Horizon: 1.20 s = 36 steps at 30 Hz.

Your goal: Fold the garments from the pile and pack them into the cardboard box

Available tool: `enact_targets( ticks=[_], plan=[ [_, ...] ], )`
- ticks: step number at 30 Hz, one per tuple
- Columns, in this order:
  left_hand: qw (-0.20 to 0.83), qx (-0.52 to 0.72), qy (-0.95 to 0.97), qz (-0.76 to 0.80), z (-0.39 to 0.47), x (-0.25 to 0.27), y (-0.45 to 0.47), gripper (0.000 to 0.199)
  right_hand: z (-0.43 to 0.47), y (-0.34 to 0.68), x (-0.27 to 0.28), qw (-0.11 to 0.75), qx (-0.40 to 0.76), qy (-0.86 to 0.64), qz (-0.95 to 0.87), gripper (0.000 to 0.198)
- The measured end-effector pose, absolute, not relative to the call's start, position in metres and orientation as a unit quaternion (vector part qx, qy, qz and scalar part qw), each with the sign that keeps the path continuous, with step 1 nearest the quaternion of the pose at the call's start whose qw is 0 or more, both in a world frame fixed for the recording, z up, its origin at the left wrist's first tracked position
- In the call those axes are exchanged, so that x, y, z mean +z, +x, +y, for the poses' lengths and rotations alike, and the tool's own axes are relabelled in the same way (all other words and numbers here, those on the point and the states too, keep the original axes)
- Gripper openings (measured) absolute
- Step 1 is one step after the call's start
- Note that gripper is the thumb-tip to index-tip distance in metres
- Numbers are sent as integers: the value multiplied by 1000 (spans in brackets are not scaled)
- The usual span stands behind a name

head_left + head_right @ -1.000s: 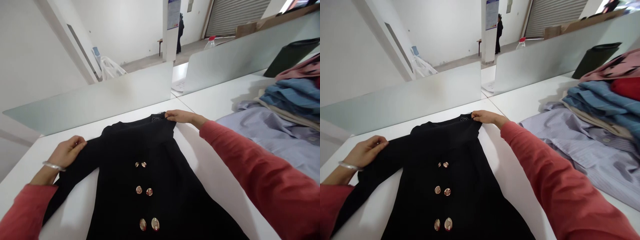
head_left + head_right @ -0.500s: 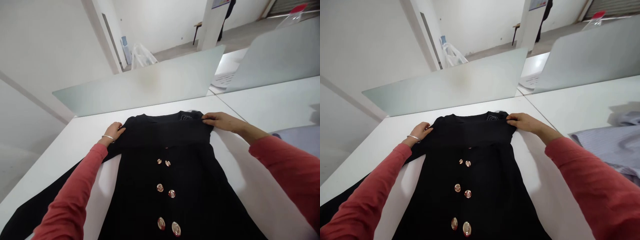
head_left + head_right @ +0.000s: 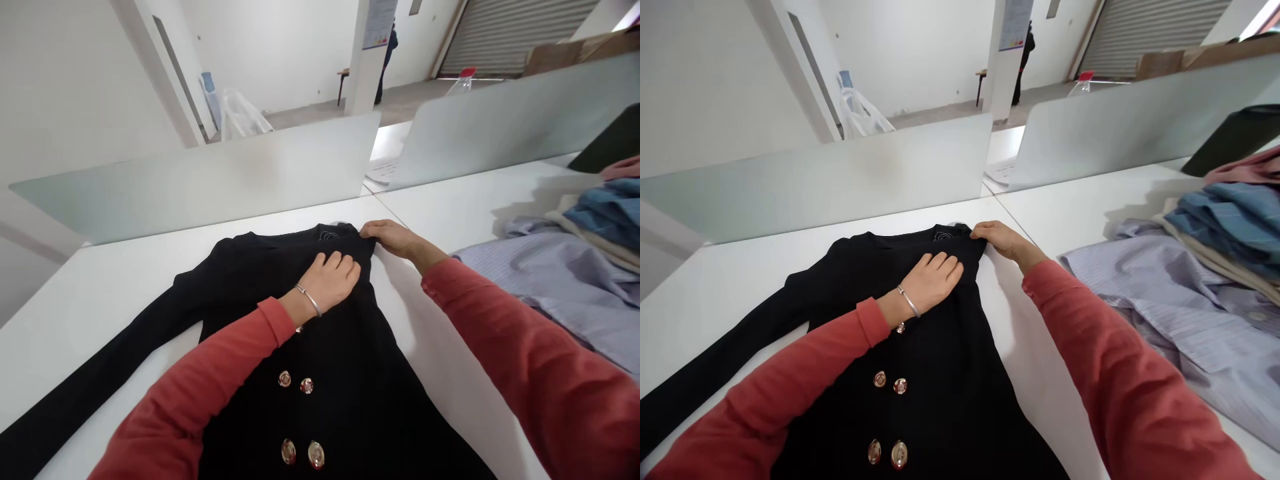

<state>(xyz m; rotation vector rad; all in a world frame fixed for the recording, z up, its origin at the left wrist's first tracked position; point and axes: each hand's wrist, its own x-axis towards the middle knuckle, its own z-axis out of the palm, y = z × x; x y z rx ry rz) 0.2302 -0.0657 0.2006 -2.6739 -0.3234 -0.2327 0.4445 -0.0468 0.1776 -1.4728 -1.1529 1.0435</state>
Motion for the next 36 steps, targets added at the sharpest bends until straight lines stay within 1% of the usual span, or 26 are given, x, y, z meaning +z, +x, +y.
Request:
enact_targets(
  ticks=[3,7,11,13,16,19,21,22,26,29,30,32,34,36],
  plan=[
    [229,-78,-965,-104,-65,203,245,28,-47,444,181,469,430,-600,-485,10],
    [169,-83,-971,-146,-72,208,261,25,-47,448,179,466,429,-626,-455,7],
    [118,-77,-969,-203,-86,195,278,23,-52,451,176,419,385,-667,-481,14],
    [103,-63,-968,-218,-90,184,282,25,-55,449,180,381,345,-685,-517,19],
    [87,-55,-968,-227,-93,174,282,29,-57,445,189,283,293,-687,-602,23],
    [75,-51,-970,-227,-95,171,279,34,-53,444,192,163,257,-674,-673,19],
    [64,-46,-970,-231,-96,169,278,38,-49,445,190,117,244,-668,-693,18],
    [54,-42,-970,-233,-97,169,277,40,-47,446,188,109,233,-665,-701,18],
    [7,-32,-972,-234,-98,165,275,41,-45,444,175,122,141,-644,-742,19],
    [-11,-37,-971,-237,-98,162,275,40,-51,438,160,201,31,-658,-725,31],
    [-15,-34,-970,-239,-97,162,275,40,-53,437,154,226,11,-658,-719,35],
    [-27,-20,-970,-241,-97,165,274,41,-58,435,145,238,23,-647,-724,35],
    [-40,-2,-972,-231,-96,174,267,40,-61,433,143,209,56,-642,-735,32],
    [-33,-15,-976,-213,-94,189,248,38,-64,427,149,204,35,-649,-732,35]
  ],
)
